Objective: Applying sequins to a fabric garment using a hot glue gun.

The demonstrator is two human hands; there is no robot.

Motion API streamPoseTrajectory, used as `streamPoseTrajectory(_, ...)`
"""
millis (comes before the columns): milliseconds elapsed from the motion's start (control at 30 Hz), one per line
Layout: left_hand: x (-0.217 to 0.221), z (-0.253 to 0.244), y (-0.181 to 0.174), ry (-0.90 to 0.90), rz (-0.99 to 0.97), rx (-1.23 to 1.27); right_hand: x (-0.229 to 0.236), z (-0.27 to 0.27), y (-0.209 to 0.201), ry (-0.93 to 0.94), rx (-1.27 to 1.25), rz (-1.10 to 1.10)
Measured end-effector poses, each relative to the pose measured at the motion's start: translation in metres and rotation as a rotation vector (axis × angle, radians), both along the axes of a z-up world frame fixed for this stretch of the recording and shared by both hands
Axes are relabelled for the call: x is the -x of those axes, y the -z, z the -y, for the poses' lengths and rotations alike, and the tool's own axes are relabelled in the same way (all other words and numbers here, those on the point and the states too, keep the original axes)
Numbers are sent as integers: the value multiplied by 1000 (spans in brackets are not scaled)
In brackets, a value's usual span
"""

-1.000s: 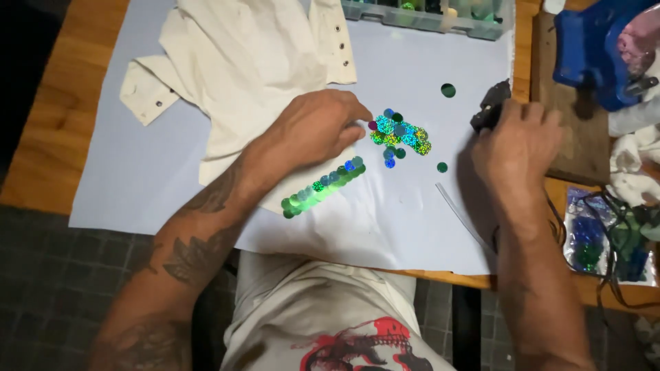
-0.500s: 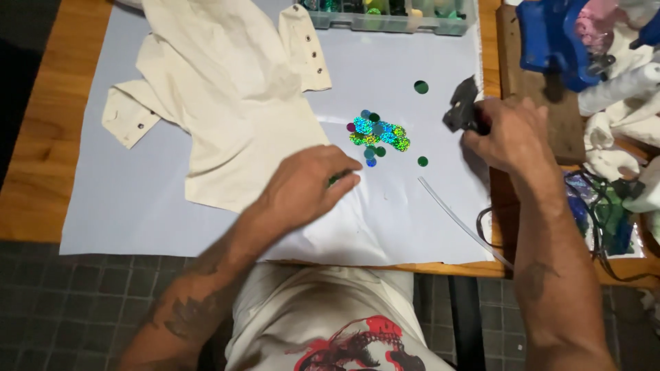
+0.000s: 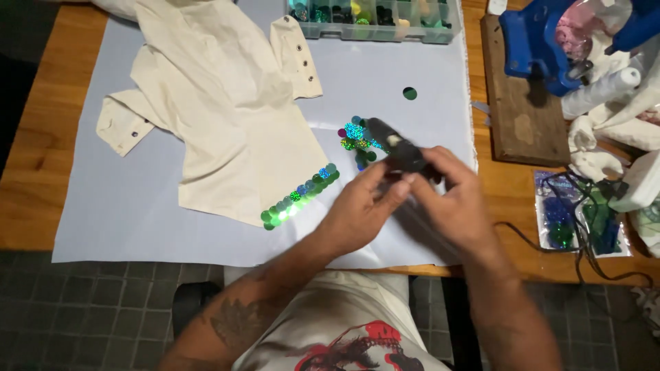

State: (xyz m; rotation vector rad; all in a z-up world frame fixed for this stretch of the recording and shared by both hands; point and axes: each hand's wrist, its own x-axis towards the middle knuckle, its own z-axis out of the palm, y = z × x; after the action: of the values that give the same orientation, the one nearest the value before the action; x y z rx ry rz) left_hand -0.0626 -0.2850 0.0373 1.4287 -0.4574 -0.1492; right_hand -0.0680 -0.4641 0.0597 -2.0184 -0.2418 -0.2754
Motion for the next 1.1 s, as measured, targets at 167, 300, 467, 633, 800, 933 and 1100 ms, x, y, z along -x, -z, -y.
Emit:
streamPoseTrajectory(167, 2, -3, 37, 47, -208, 484, 28, -38, -4, -21, 120, 173)
streamPoseTrajectory(300, 13, -11, 39, -19, -281, 588, 55, -50, -13, -22, 168, 323)
streamPoseTrajectory(467, 23, -8, 54, -16, -296, 784, 55, -4, -17, 226, 315, 274)
streamPoseTrajectory(633, 28, -14, 44, 24, -395, 915, 71, 9, -16, 201, 394, 128)
streamPoseTrajectory(800, 26, -18, 49, 8, -422, 887, 79, 11, 5, 187, 536, 138)
streamPoseTrajectory(933, 34, -11, 55, 43, -504, 928, 54, 17, 14, 215, 660, -23)
streamPoseTrajectory(1100, 34, -15, 69, 46, -680, 962, 31, 4, 12, 115, 803, -215)
